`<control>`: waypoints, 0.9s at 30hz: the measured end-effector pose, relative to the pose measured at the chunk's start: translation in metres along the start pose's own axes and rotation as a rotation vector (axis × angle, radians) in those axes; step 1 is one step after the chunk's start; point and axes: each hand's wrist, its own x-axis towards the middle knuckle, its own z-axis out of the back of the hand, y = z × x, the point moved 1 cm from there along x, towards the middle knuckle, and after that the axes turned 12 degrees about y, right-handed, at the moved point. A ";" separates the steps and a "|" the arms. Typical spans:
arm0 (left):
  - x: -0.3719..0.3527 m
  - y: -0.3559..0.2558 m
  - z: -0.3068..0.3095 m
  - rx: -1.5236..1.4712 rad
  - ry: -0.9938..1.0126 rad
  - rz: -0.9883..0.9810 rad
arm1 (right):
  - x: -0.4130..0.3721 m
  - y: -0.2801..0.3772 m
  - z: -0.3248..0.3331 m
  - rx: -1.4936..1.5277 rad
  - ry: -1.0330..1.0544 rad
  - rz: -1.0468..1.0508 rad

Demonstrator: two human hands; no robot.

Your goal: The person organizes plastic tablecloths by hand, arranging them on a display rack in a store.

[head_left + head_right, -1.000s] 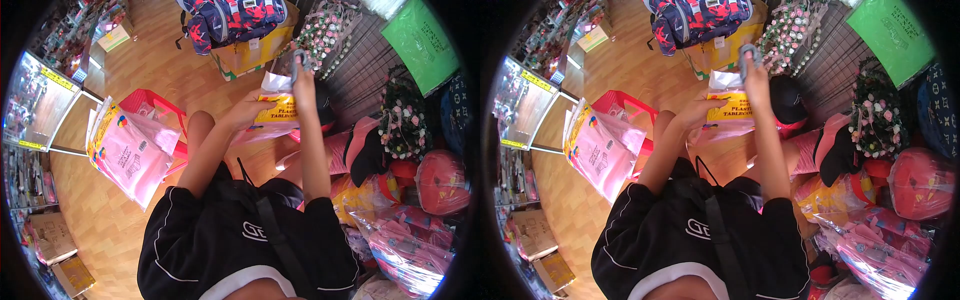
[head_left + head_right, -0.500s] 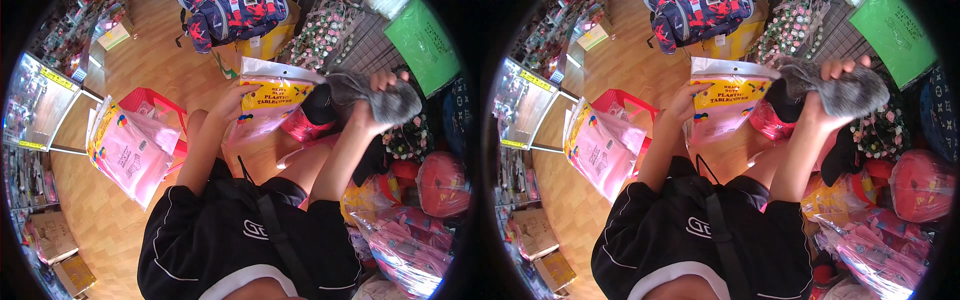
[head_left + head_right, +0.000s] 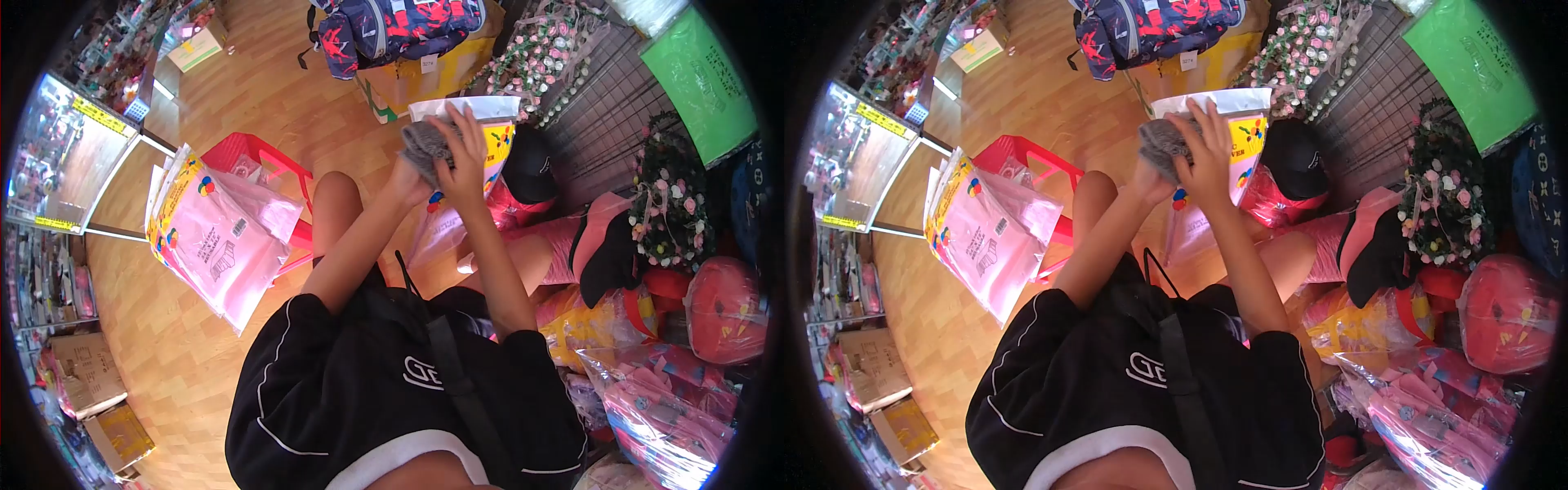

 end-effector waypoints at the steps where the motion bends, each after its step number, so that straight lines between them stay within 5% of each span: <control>1: -0.003 0.000 -0.005 0.185 -0.163 0.031 | -0.001 -0.010 0.003 -0.146 -0.047 -0.002; 5: -0.005 -0.010 0.002 0.116 0.025 0.183 | 0.001 -0.072 0.034 -0.305 -0.366 -0.370; 8: -0.013 -0.028 -0.005 0.172 0.069 0.319 | -0.010 -0.139 0.063 0.800 -0.763 -0.811; 9: -0.013 -0.033 -0.007 0.171 0.072 0.318 | -0.015 -0.153 0.074 1.160 -0.830 -0.639; 11: -0.010 -0.040 -0.012 0.230 0.088 0.234 | -0.031 -0.161 0.105 1.615 -0.392 -0.170; 14: -0.004 -0.039 -0.012 0.262 0.031 0.227 | -0.025 -0.099 0.108 1.680 -0.324 -0.070; 15: -0.002 -0.035 -0.011 0.253 0.013 0.247 | -0.018 -0.079 0.097 1.496 -0.483 -0.269; 19: 0.004 -0.021 -0.012 0.258 0.035 0.316 | 0.002 -0.056 0.054 0.728 -0.080 -0.406; 22: -0.002 -0.031 -0.006 0.239 0.052 0.327 | 0.009 -0.066 0.052 1.087 0.002 -0.529; 25: -0.009 -0.039 -0.002 0.202 0.090 0.331 | 0.002 -0.102 0.051 1.108 -0.216 -0.515; 27: -0.010 -0.040 0.005 0.254 0.000 0.307 | 0.001 -0.120 0.069 0.857 -0.437 -0.512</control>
